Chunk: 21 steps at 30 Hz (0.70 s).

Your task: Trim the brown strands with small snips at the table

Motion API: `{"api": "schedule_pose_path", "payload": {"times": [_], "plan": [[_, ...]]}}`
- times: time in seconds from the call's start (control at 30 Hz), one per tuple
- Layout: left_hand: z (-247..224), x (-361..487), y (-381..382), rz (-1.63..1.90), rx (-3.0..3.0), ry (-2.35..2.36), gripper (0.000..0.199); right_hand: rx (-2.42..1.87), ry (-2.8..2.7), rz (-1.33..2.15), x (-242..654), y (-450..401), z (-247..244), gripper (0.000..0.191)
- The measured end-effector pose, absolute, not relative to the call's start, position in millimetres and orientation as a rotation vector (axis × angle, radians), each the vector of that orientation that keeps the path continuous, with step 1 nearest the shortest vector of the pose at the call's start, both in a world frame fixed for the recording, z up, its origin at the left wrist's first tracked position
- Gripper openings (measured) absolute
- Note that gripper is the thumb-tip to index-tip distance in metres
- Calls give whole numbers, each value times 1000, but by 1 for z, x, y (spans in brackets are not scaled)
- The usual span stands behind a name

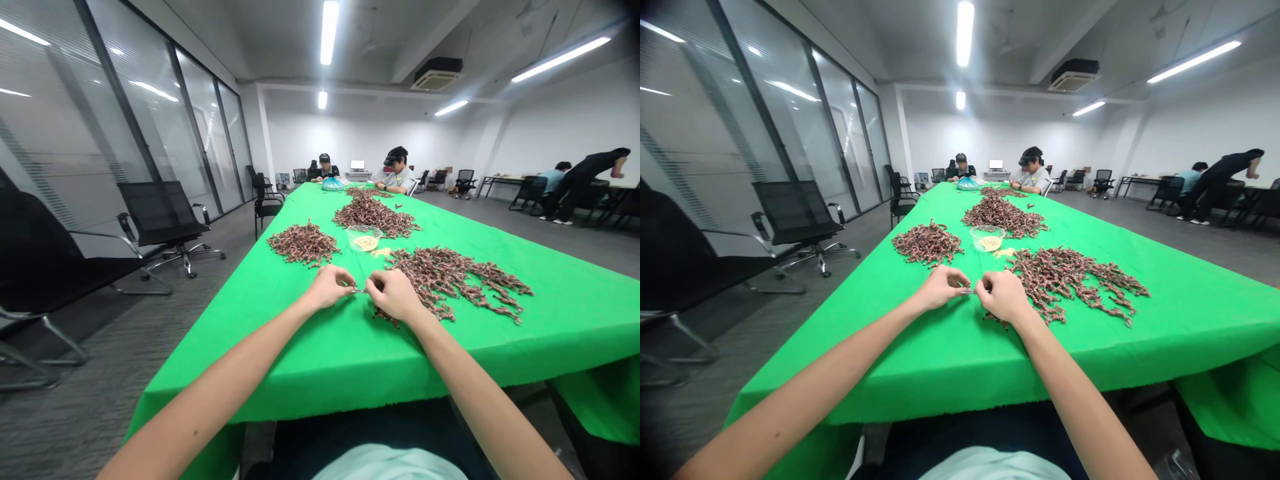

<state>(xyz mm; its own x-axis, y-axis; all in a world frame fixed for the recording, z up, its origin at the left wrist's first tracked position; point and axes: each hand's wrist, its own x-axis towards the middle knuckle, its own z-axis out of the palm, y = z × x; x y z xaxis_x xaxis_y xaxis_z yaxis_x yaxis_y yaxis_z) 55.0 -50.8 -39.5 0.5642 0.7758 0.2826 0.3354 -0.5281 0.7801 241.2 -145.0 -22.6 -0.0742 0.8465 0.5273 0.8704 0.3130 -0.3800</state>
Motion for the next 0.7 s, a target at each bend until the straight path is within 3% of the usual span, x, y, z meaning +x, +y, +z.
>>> {"api": "schedule_pose_path", "payload": {"times": [0.7], "plan": [[-38, 55, -51, 808, 2124, 872, 29, -1522, -1922, -52, 241, -145, -22, 32]]}}
